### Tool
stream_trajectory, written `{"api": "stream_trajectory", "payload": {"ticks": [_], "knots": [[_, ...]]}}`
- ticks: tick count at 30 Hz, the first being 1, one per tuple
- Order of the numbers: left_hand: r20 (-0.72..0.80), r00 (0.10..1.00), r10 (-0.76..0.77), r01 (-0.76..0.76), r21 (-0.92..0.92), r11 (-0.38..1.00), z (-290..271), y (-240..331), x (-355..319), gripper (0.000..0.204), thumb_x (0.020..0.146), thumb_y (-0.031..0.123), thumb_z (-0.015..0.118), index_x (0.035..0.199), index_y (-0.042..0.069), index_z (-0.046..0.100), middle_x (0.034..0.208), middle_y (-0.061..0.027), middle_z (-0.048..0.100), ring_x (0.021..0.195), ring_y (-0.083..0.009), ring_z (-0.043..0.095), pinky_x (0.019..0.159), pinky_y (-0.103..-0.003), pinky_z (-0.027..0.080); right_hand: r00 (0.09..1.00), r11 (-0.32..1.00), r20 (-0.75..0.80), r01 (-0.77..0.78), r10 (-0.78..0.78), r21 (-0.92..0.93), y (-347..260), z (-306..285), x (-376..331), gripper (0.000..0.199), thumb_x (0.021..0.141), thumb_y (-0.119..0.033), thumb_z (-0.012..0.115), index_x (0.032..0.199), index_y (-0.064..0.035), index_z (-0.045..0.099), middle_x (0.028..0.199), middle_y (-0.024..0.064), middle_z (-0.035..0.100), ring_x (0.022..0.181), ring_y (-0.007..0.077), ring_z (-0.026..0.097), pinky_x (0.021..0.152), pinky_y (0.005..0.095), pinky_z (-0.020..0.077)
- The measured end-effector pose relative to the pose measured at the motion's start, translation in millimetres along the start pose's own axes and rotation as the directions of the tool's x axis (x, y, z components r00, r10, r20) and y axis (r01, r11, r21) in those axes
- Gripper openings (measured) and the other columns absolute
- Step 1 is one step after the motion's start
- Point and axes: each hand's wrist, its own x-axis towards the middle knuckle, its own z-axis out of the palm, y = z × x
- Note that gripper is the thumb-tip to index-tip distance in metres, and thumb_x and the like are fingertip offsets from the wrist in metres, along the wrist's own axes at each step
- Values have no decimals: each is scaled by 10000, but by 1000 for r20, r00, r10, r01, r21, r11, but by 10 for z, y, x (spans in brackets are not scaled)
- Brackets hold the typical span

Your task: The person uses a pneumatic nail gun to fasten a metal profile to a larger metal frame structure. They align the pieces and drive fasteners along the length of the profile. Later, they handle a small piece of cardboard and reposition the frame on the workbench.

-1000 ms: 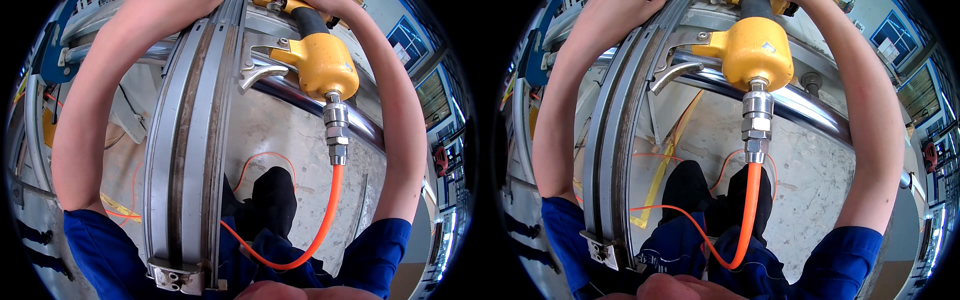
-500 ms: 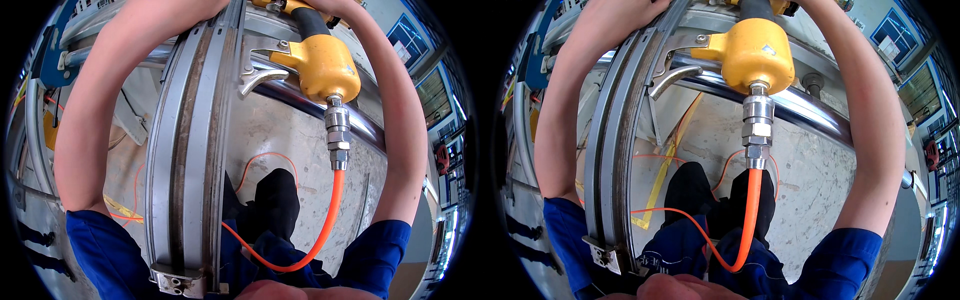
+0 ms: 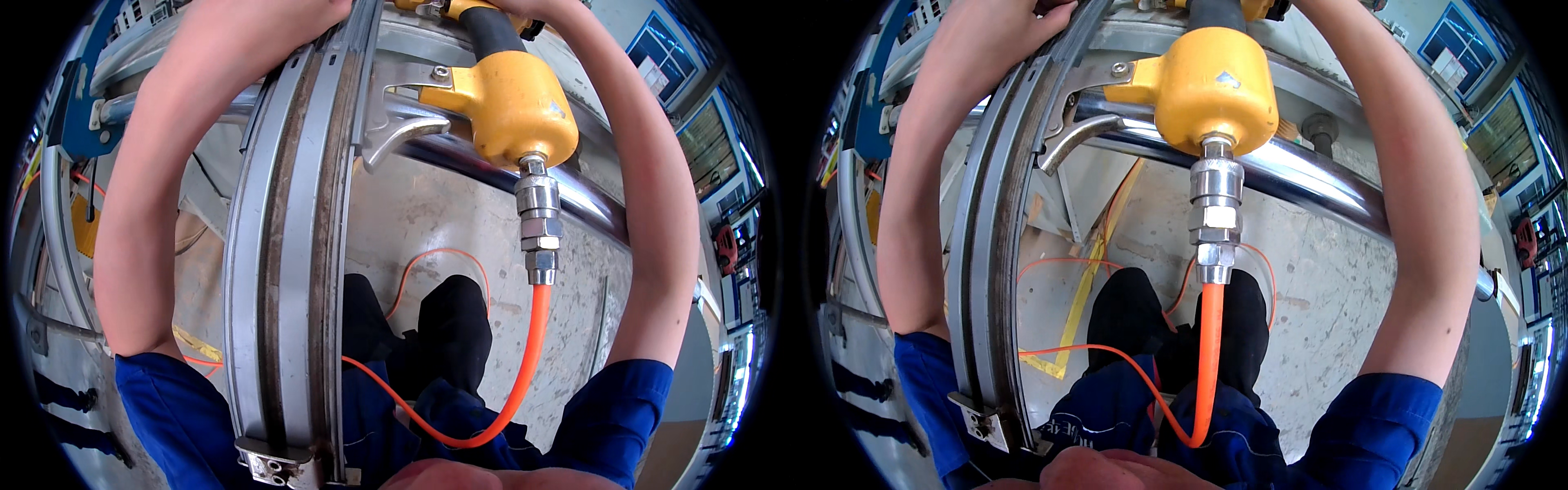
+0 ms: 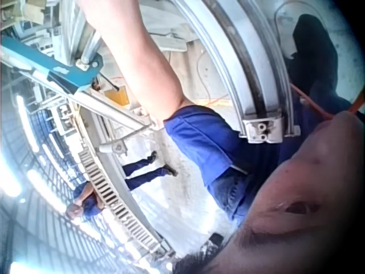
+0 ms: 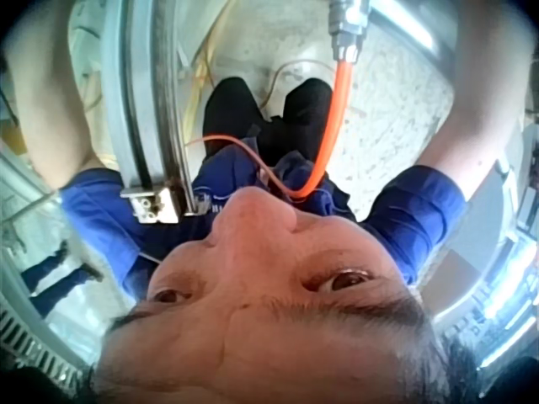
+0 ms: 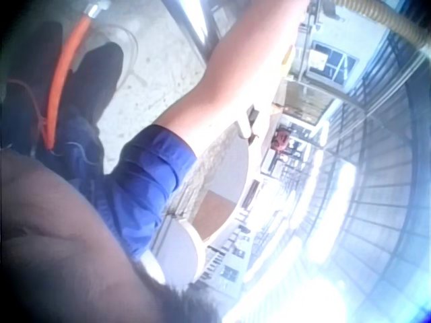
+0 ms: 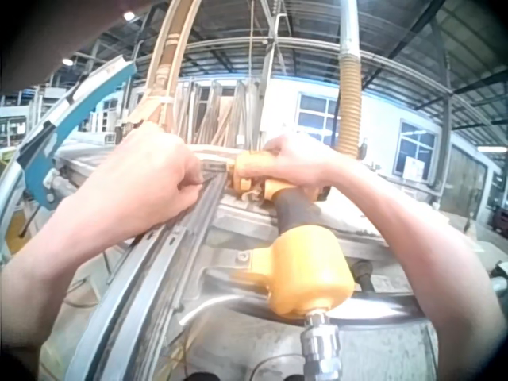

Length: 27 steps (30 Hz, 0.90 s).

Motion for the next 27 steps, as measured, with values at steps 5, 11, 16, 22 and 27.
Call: {"api": "stream_trajectory", "payload": {"ticks": [5,11,16,22,27], "knots": [[-20,999,-34,34,18,999,-20,82,20,132,745,46,665,665,-57,681,656,-247,629,671,-400,672,692,-448,550,1000,1000,-11,15,-15,14,-41,-8,-8,722,845,-699,697,1110,-32,779,1019,154,770,964,264,722,873,378,536],[90,992,-94,100,-75,992,-100,159,86,111,754,48,694,720,-56,715,679,-234,652,682,-375,687,698,-425,555,999,1000,-32,25,-25,10,-5,-5,-29,724,841,-696,705,1135,-38,776,1005,156,768,949,250,719,863,375,540],[55,998,3,6,-163,987,-91,34,19,83,777,47,718,802,-25,751,716,-193,689,700,-347,702,703,-403,559,997,996,-38,66,-64,62,1,11,-13,698,845,-666,719,1130,-32,778,985,149,770,918,234,720,849,363,545],[-31,996,83,-84,-38,996,53,-260,-39,106,799,43,754,895,5,777,828,-164,737,771,-320,718,733,-376,566,1000,999,-4,6,-5,39,-61,-47,-55,662,858,-642,719,1145,-48,780,986,143,772,913,228,721,851,355,546],[106,994,10,28,-344,939,-16,-344,-54,120,813,12,758,931,0,774,865,-157,746,785,-283,732,745,-351,571,996,994,-49,73,-69,78,0,28,-47,638,891,-643,677,1129,-61,787,979,137,774,919,238,720,867,363,540]]}}
